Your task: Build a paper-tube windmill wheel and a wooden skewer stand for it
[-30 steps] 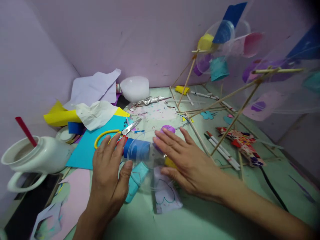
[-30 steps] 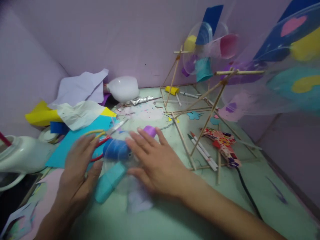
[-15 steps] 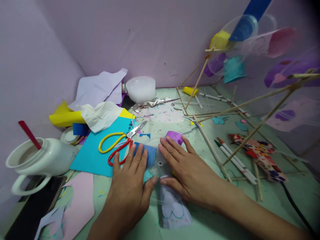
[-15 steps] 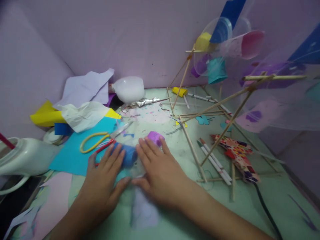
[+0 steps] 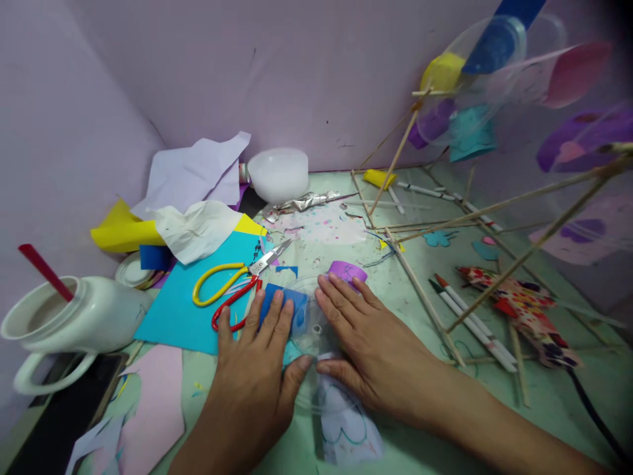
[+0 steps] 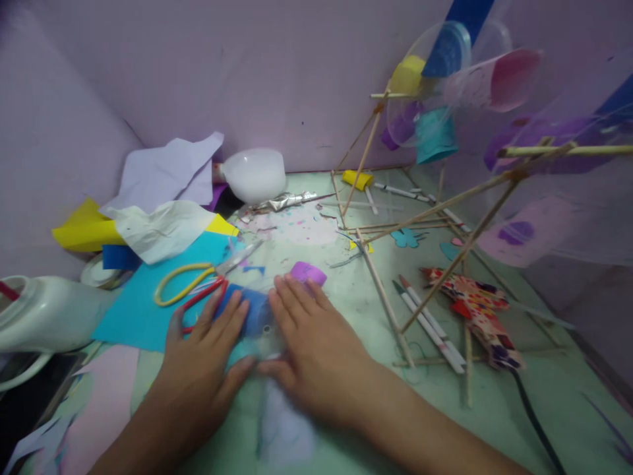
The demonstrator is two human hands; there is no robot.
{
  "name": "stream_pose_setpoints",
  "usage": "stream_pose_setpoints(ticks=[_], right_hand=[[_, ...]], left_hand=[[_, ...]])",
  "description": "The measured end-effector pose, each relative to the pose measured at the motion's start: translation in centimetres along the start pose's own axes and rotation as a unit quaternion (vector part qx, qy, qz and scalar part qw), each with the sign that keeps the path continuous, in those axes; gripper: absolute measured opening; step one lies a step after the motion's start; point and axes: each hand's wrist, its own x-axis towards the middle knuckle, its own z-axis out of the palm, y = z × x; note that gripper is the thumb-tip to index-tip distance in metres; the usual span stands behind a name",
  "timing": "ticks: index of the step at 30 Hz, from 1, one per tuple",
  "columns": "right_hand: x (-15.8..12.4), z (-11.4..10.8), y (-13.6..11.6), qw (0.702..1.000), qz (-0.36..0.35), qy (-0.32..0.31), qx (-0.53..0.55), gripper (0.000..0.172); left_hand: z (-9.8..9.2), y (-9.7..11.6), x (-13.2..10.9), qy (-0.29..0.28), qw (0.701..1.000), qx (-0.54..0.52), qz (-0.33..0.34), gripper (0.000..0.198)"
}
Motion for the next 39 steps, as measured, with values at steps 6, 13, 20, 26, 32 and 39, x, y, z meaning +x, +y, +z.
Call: stream_pose_setpoints(ticks=[6, 13, 20, 26, 32, 39], right_hand=[[-0.15, 0.21, -0.04, 1.000, 0.005, 0.010, 0.008, 0.074], [-0.14, 0.57, 0.13, 0.999, 0.012, 0.024, 0.020, 0.074], [-0.31, 0.79, 0.37, 0.999, 0.012, 0.034, 0.028, 0.072], [-0.32, 0.92, 0.51, 0.999, 0.011, 0.032, 0.042, 0.074], [-0.31, 0.70, 0.51, 0.998, 0.011, 0.027, 0.047, 0.074], [-0.21, 0.58, 0.37, 0.998, 0.010, 0.039, 0.038, 0.074]], left_hand=[[0.00, -0.09, 0.08, -0.010, 1.000, 0.016, 0.014, 0.052], [0.19, -0.23, -0.01, -0.013, 1.000, 0.000, 0.003, 0.053], [-0.11, 0.00, 0.07, -0.017, 1.000, 0.011, 0.005, 0.053], [-0.06, -0.13, 0.04, -0.005, 0.999, 0.029, 0.019, 0.052], [-0.05, -0.14, 0.17, -0.004, 0.999, 0.029, 0.022, 0.052], [-0.10, -0.06, 0.14, -0.001, 1.000, 0.006, 0.016, 0.052]])
